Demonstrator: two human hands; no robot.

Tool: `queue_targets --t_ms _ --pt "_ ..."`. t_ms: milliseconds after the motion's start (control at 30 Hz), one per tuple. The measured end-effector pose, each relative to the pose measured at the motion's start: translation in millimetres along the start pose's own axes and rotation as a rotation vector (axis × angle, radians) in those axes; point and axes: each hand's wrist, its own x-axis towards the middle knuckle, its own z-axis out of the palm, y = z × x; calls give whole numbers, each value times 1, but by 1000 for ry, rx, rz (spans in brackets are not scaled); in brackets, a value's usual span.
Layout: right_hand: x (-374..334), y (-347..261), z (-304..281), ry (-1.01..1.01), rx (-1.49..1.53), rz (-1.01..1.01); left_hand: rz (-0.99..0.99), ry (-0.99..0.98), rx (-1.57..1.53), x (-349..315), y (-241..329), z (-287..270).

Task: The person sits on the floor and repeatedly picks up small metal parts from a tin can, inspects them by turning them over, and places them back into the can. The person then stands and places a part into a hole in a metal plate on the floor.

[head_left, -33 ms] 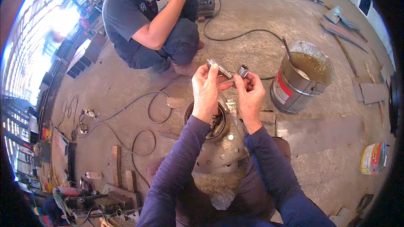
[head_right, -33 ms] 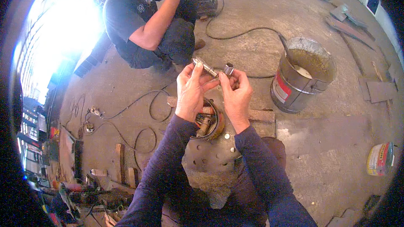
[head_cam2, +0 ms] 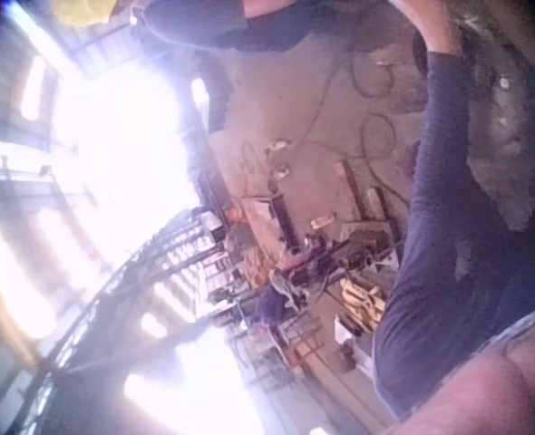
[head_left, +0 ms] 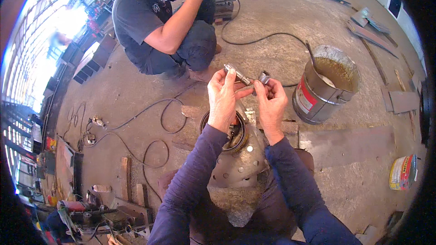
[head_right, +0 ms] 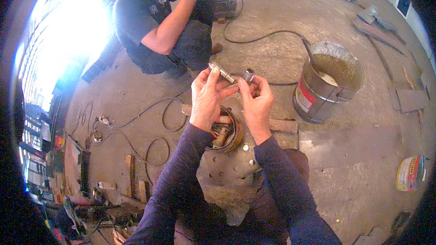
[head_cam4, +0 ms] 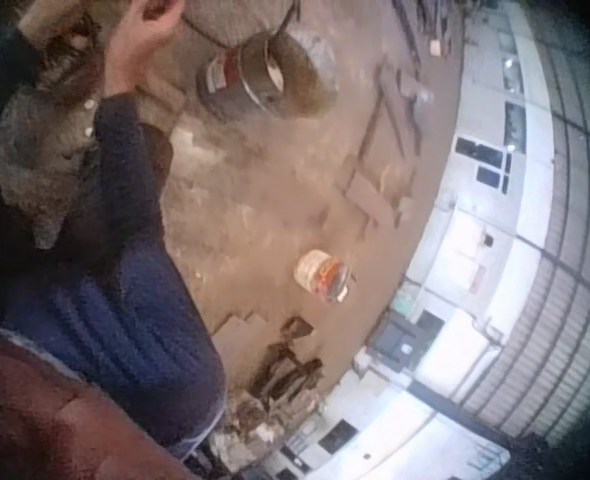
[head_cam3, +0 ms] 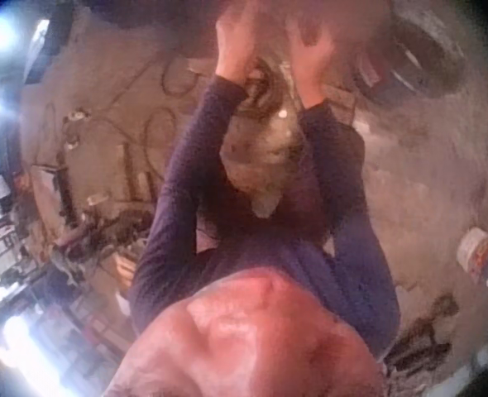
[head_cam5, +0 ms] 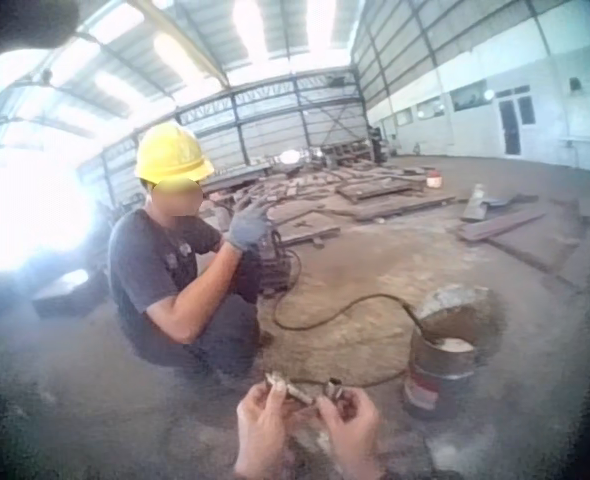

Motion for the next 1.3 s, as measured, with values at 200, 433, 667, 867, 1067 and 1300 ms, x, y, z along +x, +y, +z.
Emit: queue_targets --t_ms 200,433,667,867,1067,1300 --pt "9 12 -9 9 -73 33 97 -38 20 30 28 -1" --pt "10 27 -16 -92 -167 62 329 -14 184 60 83 10" --pt "3 39 -12 -203 -240 94 460 -27 207 79 120 9" --pt "-2 40 -4 -248 -243 116 434 -25 154 76 134 -4" --pt "-8 44 6 -269 -196 113 416 -4 192 64 147 -9" --pt "-16 39 14 -306 -205 114 482 38 240 52 164 -11"
